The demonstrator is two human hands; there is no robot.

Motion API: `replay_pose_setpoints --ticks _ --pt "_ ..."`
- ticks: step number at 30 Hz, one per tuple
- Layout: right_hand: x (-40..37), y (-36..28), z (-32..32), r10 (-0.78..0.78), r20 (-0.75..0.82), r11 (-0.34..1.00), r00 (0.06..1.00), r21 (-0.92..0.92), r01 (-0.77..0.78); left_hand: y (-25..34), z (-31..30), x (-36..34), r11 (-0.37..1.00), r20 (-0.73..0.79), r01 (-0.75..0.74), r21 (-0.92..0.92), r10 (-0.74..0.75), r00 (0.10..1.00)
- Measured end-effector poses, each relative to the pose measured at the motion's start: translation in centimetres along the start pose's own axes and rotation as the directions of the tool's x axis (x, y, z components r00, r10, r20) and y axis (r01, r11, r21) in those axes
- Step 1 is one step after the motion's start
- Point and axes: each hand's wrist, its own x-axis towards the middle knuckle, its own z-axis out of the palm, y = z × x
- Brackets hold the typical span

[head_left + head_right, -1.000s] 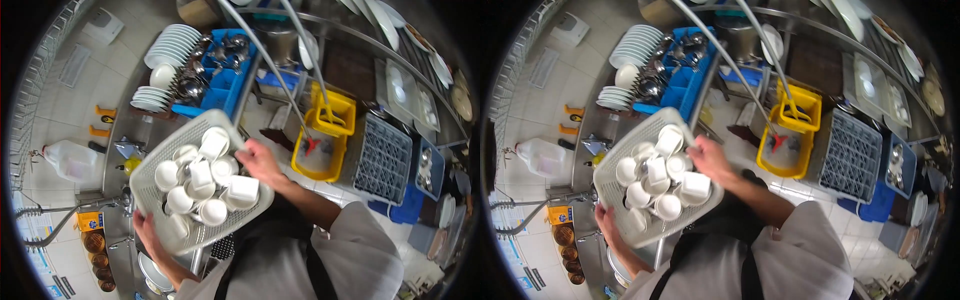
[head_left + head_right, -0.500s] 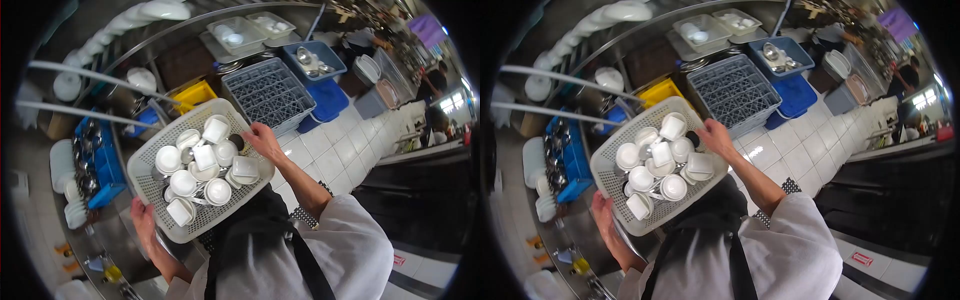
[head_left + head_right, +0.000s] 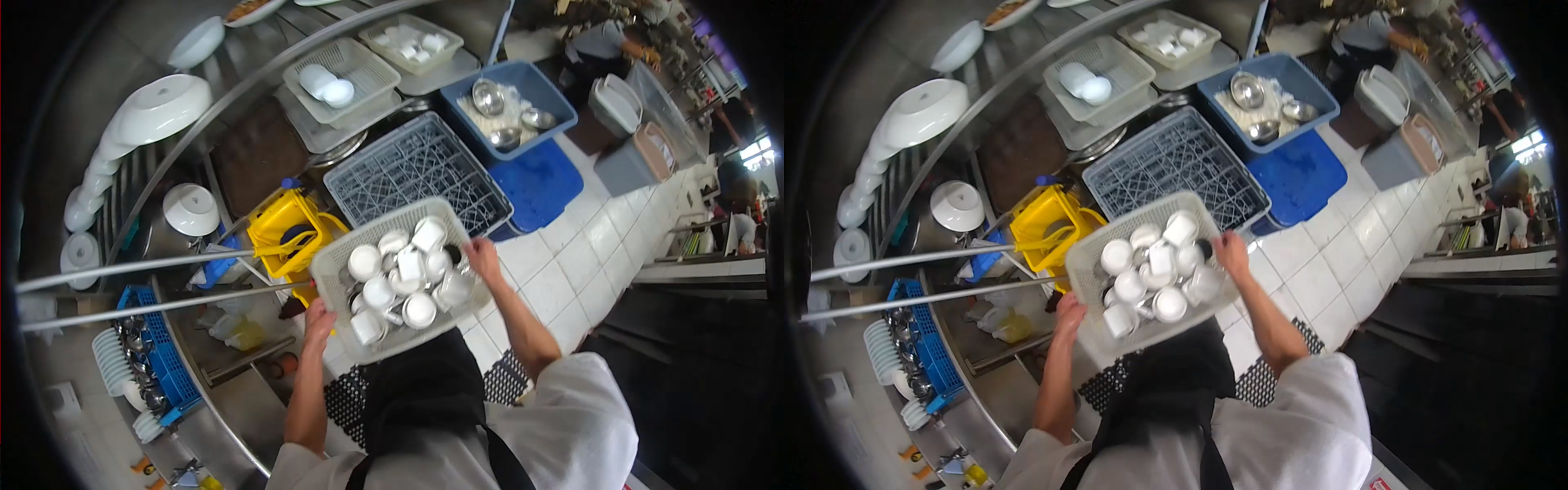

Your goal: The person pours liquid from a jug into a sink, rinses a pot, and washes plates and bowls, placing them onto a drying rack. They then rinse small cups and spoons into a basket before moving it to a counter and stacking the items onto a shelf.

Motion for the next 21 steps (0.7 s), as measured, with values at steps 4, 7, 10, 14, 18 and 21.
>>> replay_pose_setpoints --ticks 4,7,10,14,18,21 --pt "14.3 2.8 1.2 0.090 0.053 0.980 0.994 -0.185 -0.079 4.7 7.6 10.1 0.977 0.059 0.120 0.179 -0.133 0.989" --pt "19.6 1.2 1.3 0.191 0.062 0.944 0.980 -0.285 -0.166 3.4 9.4 14.8 0.954 0.053 -0.008 0.298 -0.009 0.999" --pt "24.3 -1.3 0.6 0.176 0.130 0.928 0.976 -0.353 -0.120 5.6 12.0 20.0 0.887 -0.022 0.113 0.448 -0.115 0.993" --pt "30.9 -0.2 3.9 -0.012 0.073 0.999 0.997 -0.030 0.014 6.2 10.9 26.0 0.963 -0.096 0.106 0.247 -0.084 0.992" --pt "28.5 -4.2 4.6 -0.512 -0.078 0.856 0.856 0.038 0.515 10.5 11.8 21.4 0.958 -0.182 -0.108 -0.265 0.060 0.981" --pt "24.4 -8.9 7.6 -0.500 0.352 0.860 0.792 0.092 0.502 6.2 10.1 18.5 0.993 -0.107 -0.120 -0.018 0.117 0.987"
